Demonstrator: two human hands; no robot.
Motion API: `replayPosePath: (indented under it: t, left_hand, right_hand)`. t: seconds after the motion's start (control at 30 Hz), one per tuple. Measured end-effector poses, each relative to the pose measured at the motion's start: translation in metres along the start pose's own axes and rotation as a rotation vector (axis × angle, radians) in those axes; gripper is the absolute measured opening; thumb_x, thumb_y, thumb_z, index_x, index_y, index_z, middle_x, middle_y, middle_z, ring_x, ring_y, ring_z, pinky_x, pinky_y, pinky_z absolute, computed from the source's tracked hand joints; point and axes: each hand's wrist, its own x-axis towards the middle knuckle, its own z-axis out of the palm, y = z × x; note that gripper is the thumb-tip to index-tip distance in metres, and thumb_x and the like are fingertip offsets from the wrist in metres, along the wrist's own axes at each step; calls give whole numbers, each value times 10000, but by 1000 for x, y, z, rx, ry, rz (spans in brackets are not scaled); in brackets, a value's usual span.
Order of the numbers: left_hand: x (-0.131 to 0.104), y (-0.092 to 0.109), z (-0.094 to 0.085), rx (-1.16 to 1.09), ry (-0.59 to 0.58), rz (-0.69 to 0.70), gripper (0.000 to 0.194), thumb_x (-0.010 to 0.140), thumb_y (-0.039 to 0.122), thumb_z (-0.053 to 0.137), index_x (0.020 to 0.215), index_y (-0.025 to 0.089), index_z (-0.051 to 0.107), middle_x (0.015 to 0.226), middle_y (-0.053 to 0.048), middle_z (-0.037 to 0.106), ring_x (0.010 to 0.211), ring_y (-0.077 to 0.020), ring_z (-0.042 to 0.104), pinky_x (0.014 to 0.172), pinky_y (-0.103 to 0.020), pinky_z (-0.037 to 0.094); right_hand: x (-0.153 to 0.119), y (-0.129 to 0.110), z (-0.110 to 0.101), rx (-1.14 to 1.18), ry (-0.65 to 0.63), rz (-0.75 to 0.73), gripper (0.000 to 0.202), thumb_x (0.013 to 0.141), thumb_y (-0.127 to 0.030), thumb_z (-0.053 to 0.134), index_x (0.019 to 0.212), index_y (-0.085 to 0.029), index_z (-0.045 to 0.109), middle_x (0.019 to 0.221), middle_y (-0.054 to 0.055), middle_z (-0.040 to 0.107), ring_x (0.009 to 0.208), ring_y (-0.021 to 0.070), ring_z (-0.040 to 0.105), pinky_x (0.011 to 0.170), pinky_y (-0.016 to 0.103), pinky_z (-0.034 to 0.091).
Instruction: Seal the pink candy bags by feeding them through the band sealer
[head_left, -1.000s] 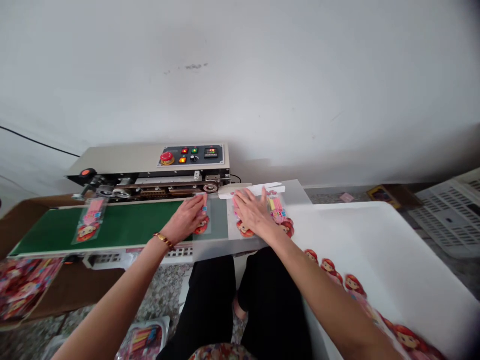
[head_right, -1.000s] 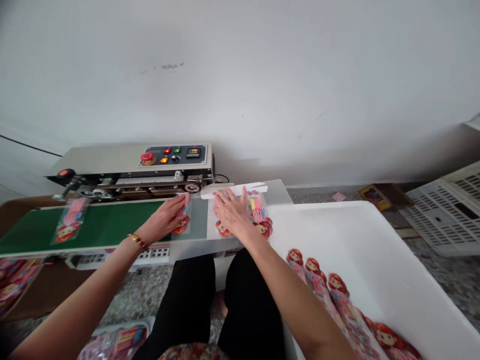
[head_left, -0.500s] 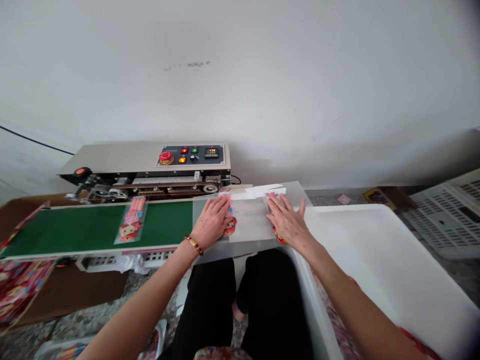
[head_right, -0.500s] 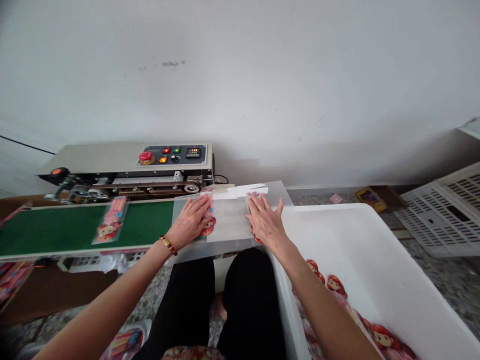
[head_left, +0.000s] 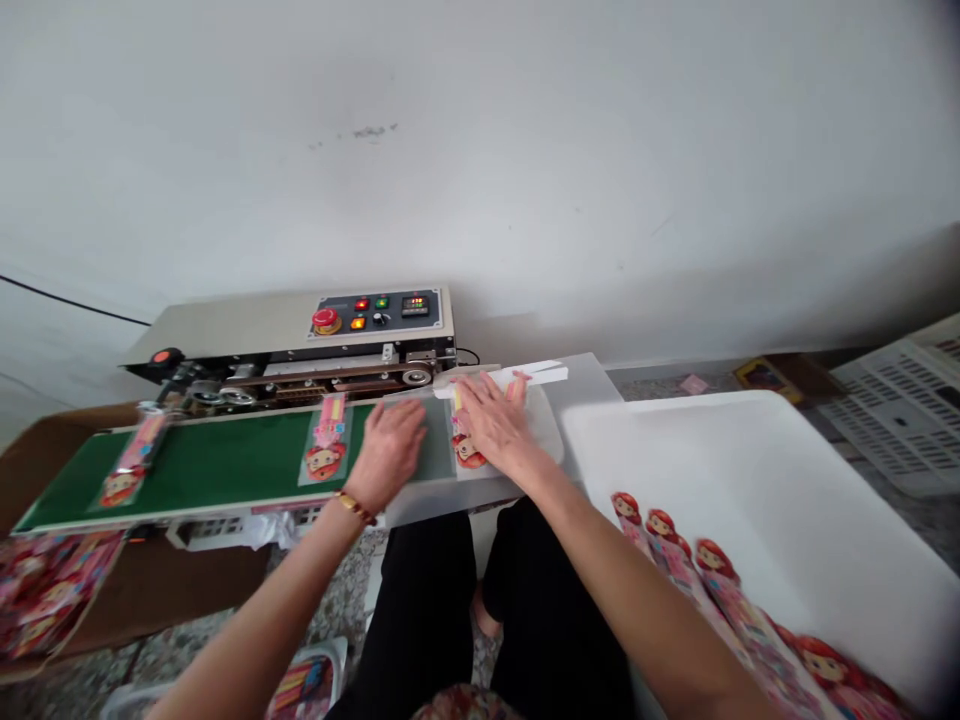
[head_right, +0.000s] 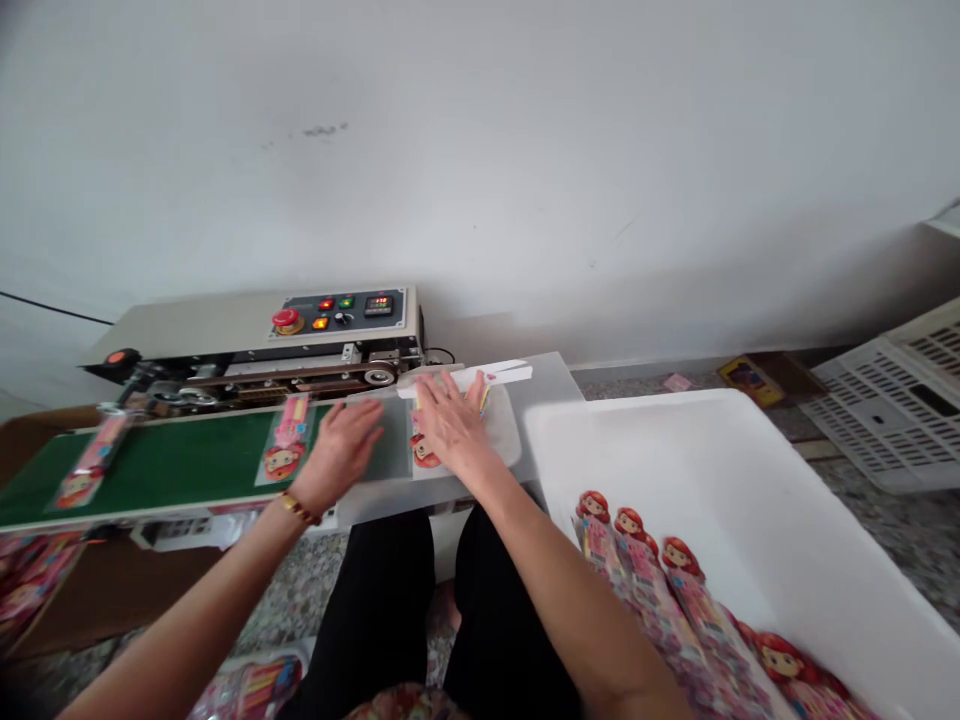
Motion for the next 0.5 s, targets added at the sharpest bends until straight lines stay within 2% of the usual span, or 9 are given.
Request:
replayPosePath:
  t: [0.1, 0.17, 0.2, 0.3, 0.4, 0.5]
  left_hand:
    - [20, 45, 21, -40, -25, 50, 408, 1021, 291, 423, 1375, 149, 567, 1449, -153, 585, 1383, -270, 512, 1226, -519, 334]
    - [28, 59, 29, -34, -50, 60, 477, 1007, 321, 478, 1444, 131, 500, 1493, -167, 539, 1402, -295, 488, 1226, -526, 336]
    - [30, 59, 30, -28, -63, 62, 505, 999, 327, 500, 1462, 129, 479, 1505, -172, 525, 1406, -305, 482, 1229, -534, 330]
    - [27, 39, 25, -11, -90, 59, 496, 984, 317, 516, 1445, 134, 499, 1512, -179, 515, 1409, -318, 476, 1238, -563, 301]
    - [17, 0, 12, -13, -126, 56, 475, 981, 331, 502, 1412, 133, 532, 1503, -187, 523, 1404, -318, 482, 1230, -580, 305]
    - [2, -44, -5, -26, -185, 49, 478, 981, 373, 489, 1409, 168, 540, 1510, -171, 523, 1398, -308, 494, 1216, -583, 320]
  right_hand:
    - [-24, 26, -6, -68, 66, 55, 425, 1071, -268, 336, 1427, -175, 550, 1499, 143, 531, 1442, 372, 382, 1140, 809, 10]
    - [-40, 41, -8, -113, 78, 89, 439, 1067, -285, 349, 1448, -165, 532, 1515, 160, 508, 1443, 372, 379, 1140, 808, 14]
    - [-46, 47, -8, -127, 62, 97, 452, 1066, -289, 350, 1472, -167, 506, 1531, 160, 489, 1442, 371, 380, 1136, 813, 29]
    - [-56, 54, -8, -137, -15, 100, 483, 1063, -284, 339, 1525, -186, 439, 1568, 139, 442, 1442, 368, 381, 1118, 831, 83]
    - [-53, 54, -11, -104, -59, 59, 486, 1066, -291, 335, 1528, -185, 440, 1585, 124, 418, 1458, 359, 360, 1139, 812, 76]
    - [-45, 49, -12, -75, -77, -48, 485, 1071, -315, 332, 1526, -195, 455, 1583, 110, 427, 1477, 342, 338, 1189, 757, 50]
